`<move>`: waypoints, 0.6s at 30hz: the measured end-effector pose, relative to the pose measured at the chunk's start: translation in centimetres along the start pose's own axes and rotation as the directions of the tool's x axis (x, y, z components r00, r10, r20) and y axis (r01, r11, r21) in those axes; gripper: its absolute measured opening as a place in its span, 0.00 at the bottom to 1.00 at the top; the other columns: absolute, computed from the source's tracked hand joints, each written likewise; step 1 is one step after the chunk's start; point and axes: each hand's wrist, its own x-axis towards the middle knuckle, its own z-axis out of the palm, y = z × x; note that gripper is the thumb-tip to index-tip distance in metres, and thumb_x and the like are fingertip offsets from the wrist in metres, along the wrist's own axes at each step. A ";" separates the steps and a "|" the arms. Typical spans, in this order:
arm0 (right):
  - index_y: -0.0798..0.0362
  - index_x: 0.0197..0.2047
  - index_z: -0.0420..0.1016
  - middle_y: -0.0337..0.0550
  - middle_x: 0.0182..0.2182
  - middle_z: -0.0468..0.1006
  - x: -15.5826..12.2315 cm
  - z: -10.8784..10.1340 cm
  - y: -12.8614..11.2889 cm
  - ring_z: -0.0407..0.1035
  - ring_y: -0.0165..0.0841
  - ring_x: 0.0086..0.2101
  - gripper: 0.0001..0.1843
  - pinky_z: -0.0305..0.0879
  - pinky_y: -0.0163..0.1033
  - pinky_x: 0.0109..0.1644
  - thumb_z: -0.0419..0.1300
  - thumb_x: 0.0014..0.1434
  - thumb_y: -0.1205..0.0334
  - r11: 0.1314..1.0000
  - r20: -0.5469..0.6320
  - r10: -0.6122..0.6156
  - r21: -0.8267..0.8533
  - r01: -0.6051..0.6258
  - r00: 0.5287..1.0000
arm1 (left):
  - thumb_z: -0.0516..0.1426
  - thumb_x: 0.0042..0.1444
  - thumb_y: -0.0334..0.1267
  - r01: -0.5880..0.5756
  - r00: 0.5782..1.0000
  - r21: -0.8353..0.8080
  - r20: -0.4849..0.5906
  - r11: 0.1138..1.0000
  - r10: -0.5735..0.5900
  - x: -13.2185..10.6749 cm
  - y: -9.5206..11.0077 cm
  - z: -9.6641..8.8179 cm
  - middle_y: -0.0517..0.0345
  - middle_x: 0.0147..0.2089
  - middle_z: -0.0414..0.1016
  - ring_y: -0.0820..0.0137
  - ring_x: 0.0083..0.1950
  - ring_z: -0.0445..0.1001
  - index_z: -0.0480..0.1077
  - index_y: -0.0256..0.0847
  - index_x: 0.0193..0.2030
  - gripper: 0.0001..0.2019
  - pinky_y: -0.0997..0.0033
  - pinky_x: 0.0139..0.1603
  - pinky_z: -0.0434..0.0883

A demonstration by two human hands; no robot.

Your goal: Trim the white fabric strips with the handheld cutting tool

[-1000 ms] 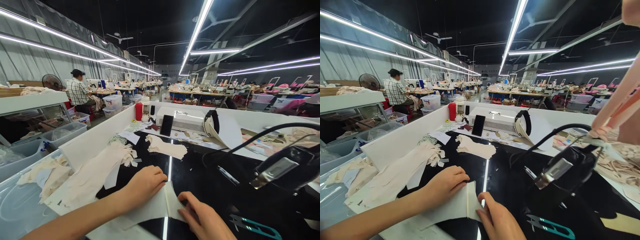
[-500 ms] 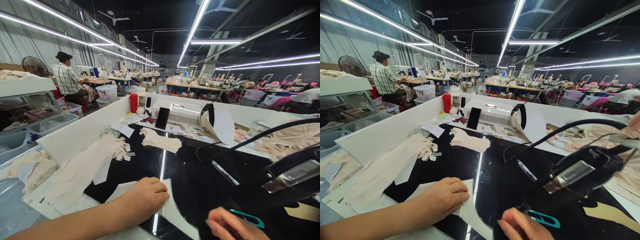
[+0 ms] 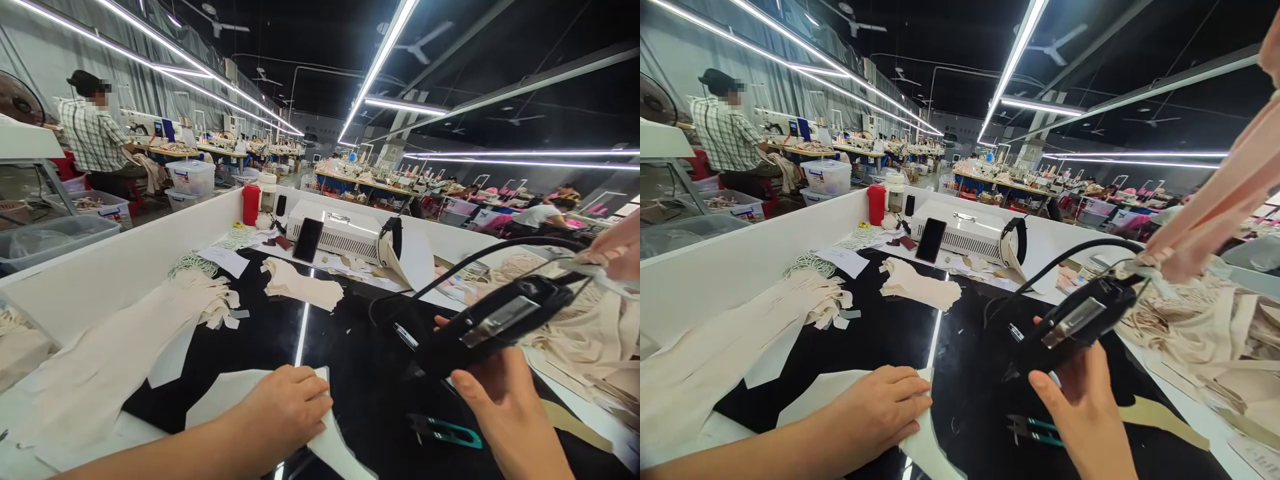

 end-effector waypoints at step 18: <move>0.42 0.52 0.74 0.37 0.37 0.79 0.0 10.4 -6.6 0.75 0.34 0.33 0.22 0.76 0.42 0.38 0.76 0.58 0.54 0.745 -0.040 -0.166 0.649 0.151 0.985 | 0.62 0.72 0.43 -0.060 0.988 0.160 -0.133 0.985 0.082 0.4 0.6 1.9 0.52 0.54 0.81 0.64 0.52 0.78 0.73 0.36 0.52 0.12 0.67 0.43 0.72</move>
